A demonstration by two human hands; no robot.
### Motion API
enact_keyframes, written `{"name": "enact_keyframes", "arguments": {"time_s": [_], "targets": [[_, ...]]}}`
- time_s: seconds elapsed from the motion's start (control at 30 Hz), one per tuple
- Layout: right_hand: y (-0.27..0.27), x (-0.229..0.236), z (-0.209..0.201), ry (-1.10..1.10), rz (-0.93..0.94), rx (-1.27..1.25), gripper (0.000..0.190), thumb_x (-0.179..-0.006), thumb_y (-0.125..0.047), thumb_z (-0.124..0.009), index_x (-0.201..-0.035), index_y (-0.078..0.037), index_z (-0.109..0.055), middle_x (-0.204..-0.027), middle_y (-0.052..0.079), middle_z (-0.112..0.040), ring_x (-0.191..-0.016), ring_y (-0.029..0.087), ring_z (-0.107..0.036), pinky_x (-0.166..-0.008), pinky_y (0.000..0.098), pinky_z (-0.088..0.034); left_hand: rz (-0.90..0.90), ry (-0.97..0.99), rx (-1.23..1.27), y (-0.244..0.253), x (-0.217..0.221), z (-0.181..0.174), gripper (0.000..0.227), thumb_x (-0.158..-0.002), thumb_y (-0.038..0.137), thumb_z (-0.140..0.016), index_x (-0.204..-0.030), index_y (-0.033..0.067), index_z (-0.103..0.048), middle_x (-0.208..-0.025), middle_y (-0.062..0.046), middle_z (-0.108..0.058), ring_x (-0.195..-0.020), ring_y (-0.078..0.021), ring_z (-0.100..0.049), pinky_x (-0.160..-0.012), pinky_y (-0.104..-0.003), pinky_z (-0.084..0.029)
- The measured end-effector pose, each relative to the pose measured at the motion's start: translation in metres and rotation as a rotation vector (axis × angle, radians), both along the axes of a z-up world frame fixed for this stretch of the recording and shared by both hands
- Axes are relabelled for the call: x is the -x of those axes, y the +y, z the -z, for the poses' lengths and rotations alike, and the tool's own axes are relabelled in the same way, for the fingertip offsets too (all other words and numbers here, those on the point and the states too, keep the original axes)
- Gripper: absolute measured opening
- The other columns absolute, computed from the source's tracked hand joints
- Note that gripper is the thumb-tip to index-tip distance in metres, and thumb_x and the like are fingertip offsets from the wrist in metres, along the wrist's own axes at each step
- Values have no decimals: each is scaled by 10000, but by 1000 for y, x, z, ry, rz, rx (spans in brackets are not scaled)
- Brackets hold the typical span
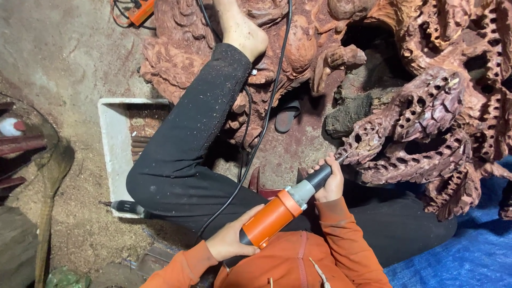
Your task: Carving and refining the details of a large wooden sculpture using a power rotary tool.
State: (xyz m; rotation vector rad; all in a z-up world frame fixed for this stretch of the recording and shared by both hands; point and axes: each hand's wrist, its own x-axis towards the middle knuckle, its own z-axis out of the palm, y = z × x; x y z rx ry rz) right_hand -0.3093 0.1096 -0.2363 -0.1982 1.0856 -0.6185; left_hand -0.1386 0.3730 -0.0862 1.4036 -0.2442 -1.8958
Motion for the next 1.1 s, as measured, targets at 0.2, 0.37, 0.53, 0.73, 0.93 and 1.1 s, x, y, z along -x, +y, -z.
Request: {"name": "enact_keyframes", "arguments": {"time_s": [0.2, 0.37, 0.53, 0.73, 0.93, 1.1], "targets": [[-6, -3, -5, -64, 4, -21, 71, -991, -151, -599, -1050, -118, -580, -788, 7, -601, -656, 124, -572, -585, 291, -517, 76, -92, 53, 1, 1, 9, 1087, -620, 186, -769, -1583, 205, -267, -1452, -61, -600, -1207, -220, -662, -971, -315, -493], [-6, 5, 1, -17, -26, -5, 250, -947, -112, -579, -1184, -148, -510, -842, 30, -580, -692, 141, -565, -623, 312, -510, 6, -28, 27, 2, -2, -2, 1054, -631, 152, -756, -1577, 223, -295, -1396, -45, -649, -1155, -193, -684, -957, -301, -506], [-5, 6, -2, 72, -34, -6, 343, -938, -118, -588, -1265, -158, -493, -829, 38, -574, -671, 149, -555, -600, 314, -501, 0, -11, 17, 5, 1, 1, 1051, -634, 161, -751, -1578, 217, -292, -1421, -44, -626, -1167, -205, -670, -952, -305, -492], [-12, 0, -2, 114, -40, -5, 194, -969, -130, -610, -1137, -134, -513, -804, 25, -590, -656, 136, -560, -584, 300, -508, 20, -38, 48, 4, 0, 11, 1050, -658, 201, -761, -1584, 205, -265, -1421, -57, -624, -1154, -205, -685, -939, -304, -512], [-19, -8, -16, 143, -31, 7, 98, -949, -124, -617, -1028, -78, -581, -808, 10, -598, -672, 111, -570, -573, 268, -501, 4, 34, 38, -5, -9, 8, 1047, -653, 185, -748, -1586, 206, -273, -1371, -71, -653, -1083, -196, -698, -884, -293, -525], [-14, -2, -14, 139, -10, -25, 82, -956, -133, -614, -1007, -81, -577, -808, 7, -593, -670, 116, -565, -582, 271, -502, -6, 54, 66, -2, -12, 7, 1050, -659, 151, -756, -1584, 200, -262, -1367, -89, -652, -1067, -196, -707, -864, -301, -536]]}}
